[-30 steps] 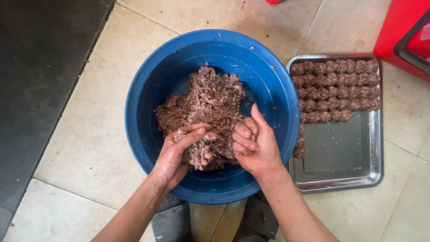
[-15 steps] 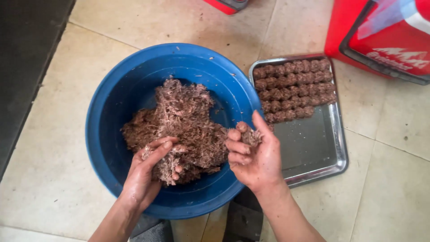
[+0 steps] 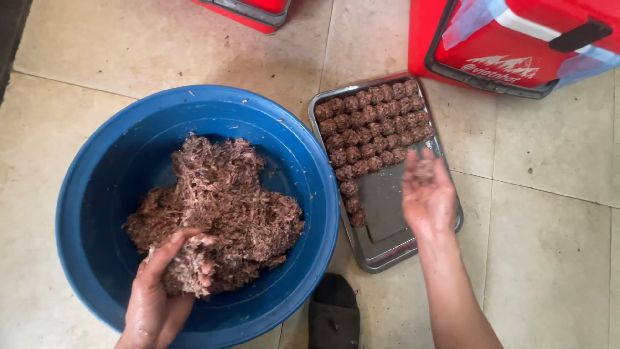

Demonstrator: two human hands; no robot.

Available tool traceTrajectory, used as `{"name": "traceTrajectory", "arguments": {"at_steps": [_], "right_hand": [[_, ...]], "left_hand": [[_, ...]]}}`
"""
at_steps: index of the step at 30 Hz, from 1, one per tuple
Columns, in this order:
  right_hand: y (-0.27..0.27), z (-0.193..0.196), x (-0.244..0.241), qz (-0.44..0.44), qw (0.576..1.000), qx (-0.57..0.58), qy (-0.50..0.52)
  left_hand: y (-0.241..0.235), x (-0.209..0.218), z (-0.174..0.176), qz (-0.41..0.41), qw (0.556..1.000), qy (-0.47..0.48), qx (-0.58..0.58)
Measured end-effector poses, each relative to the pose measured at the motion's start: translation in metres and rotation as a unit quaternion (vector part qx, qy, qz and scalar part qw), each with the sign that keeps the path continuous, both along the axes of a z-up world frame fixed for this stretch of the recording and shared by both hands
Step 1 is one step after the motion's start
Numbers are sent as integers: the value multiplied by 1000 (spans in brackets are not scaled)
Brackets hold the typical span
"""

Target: Shaping a meat mixture into small cylindrical portions and arranging them on a metal tray.

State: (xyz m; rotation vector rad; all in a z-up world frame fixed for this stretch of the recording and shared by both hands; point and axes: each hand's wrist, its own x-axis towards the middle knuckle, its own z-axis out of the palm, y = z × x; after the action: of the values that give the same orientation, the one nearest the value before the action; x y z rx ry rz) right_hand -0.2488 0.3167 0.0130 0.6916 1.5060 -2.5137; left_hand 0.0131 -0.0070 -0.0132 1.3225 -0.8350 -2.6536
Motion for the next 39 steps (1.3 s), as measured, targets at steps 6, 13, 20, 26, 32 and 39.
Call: {"name": "traceTrajectory", "arguments": {"at_steps": [6,13,20,26,32,39], "right_hand": [[48,-59,-46,5,968,227,-110],[42,-51,-72,204,803,559,-28],[43,-51,-70,195,778,597,-14],[-21,3,-24,164,823,502,208],[-171,52,115,503,696,371,354],[-219,44,153,488,644,363,464]], "left_hand": [[1,2,-11,13,1000,-5,2],[2,-1,-6,27,999,-36,-15],[2,8,-32,24,1000,14,-5],[4,-2,-15,27,997,67,-24],[13,-29,33,-71,990,54,-106],[18,-9,-11,6,996,6,-84]]}}
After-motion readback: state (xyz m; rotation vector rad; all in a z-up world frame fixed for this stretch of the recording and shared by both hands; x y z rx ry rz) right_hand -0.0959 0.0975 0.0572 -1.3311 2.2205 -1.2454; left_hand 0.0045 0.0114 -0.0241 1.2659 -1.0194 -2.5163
